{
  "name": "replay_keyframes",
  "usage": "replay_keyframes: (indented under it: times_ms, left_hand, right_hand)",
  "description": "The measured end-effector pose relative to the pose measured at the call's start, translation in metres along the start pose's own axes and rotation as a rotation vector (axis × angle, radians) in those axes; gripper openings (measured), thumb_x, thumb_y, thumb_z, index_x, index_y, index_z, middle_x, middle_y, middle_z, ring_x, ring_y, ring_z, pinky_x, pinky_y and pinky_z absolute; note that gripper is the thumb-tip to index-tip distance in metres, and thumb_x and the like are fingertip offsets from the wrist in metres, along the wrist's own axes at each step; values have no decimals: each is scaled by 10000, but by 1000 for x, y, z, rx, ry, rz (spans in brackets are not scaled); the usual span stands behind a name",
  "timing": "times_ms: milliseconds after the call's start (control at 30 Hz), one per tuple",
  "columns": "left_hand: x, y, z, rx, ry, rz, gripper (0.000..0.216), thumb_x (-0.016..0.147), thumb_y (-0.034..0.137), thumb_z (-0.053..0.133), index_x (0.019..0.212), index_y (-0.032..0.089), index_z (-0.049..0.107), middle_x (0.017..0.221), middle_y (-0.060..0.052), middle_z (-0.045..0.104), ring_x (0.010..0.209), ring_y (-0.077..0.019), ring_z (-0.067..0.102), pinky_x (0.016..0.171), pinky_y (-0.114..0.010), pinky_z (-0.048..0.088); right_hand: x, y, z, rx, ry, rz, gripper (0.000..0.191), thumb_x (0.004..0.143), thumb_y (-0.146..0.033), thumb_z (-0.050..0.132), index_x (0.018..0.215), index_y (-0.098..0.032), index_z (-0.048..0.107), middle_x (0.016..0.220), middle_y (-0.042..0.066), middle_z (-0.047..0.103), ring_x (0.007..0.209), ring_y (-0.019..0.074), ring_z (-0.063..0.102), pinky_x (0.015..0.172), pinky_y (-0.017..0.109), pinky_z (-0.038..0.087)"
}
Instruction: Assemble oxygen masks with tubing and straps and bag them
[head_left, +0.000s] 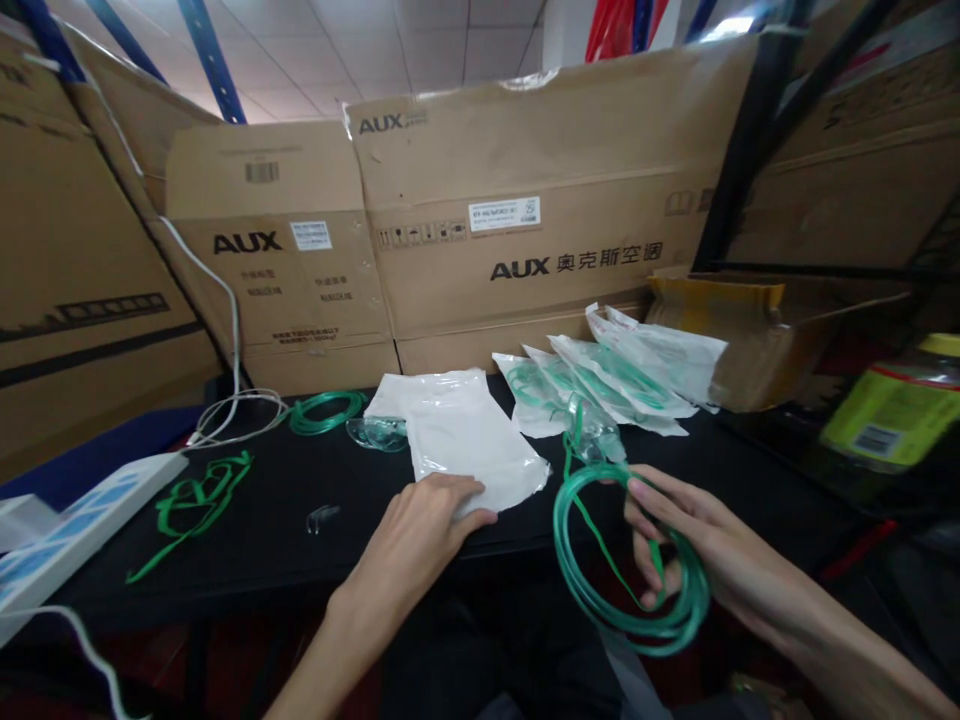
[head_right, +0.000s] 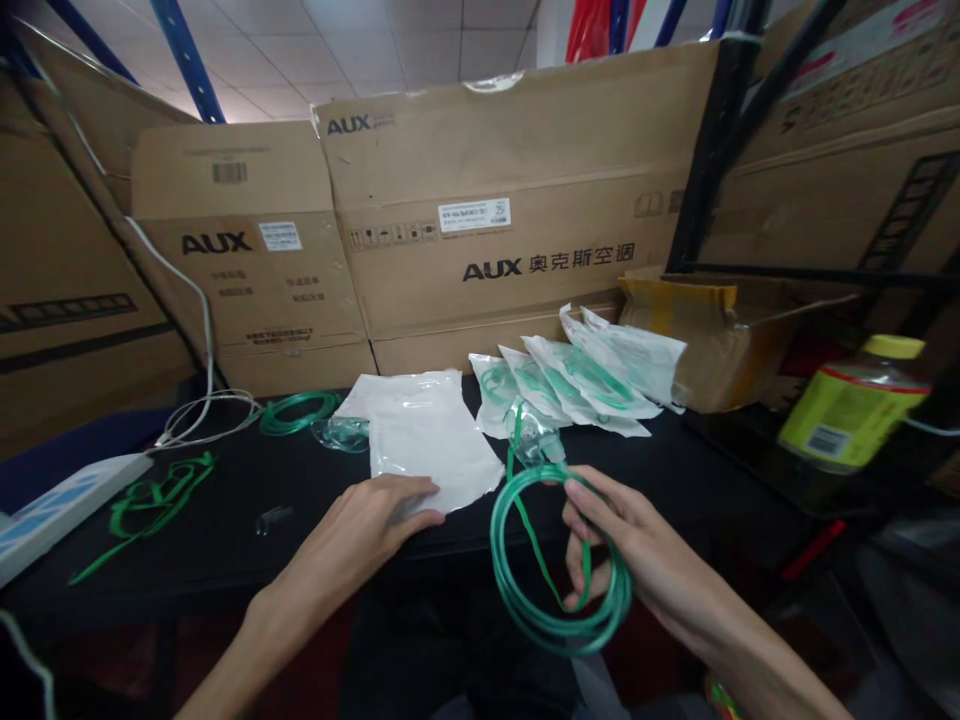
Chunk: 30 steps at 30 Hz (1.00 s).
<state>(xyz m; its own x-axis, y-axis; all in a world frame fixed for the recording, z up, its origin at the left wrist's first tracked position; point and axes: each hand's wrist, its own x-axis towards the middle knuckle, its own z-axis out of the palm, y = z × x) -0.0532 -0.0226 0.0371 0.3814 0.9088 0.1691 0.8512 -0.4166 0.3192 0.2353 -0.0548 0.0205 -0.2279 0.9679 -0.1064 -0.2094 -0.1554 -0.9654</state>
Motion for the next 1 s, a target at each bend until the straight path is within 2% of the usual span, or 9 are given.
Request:
replay_keyframes:
  times_ms: [133,400,500,600,767,900,1000]
  left_hand:
    - [3,-4,-5,6,-42,28,377,921,462,677,1238,265,727,1277,-68,733,1198,-317,675,1027,-412,500]
    - [5,-9,-14,-44,-72,104,343,989,442,551,1188,264,766,1162,-64,780,1113,-302,720,934,-340,523]
    - [5,-6,-12,47,-37,123,289,977,308,556,1167,259,768,1058,-81,798,1010,-284,750,834,-309,536]
    - [5,1,-6,258,-1,95,274,956,212,576,1170,250,742,1083,-82,775,959,-290,749,714,-309,526]
    - [7,6,2,399,69,63,205,1027,236,494,1059,232,697,1039,-34,734,892,-232,732,568,-265,420]
    - [7,6,3,420,194,56,149,1026,235,505,1012,227,653,1024,-10,722,907,-210,716,524,-262,351]
    - [6,6,2,420,300,64,99,1009,247,543,980,218,633,1013,-10,723,911,-207,710,528,-266,353]
  right_hand:
    - [-7,4,7,16,-1,64,380,904,-522,689,823,-217,479,656,-95,457,438,96,609,419,233,571]
    - [-5,13,10,32,-47,107,354,938,-499,652,826,-212,478,635,-93,472,442,118,644,399,217,552]
    - [-7,16,10,33,-45,102,344,941,-508,646,854,-212,495,641,-94,478,432,111,633,401,227,565]
    - [-10,17,11,18,-62,112,351,955,-516,621,842,-210,492,619,-86,502,435,121,646,389,209,548]
    - [-16,18,18,36,-188,147,361,980,-508,582,811,-208,475,558,-88,519,385,97,592,419,245,585]
    - [-15,20,26,31,-315,161,337,968,-483,613,835,-193,504,643,-74,551,426,105,644,390,184,533]
    - [-10,22,31,9,-341,176,336,965,-483,618,842,-189,512,624,-79,539,433,103,651,377,144,490]
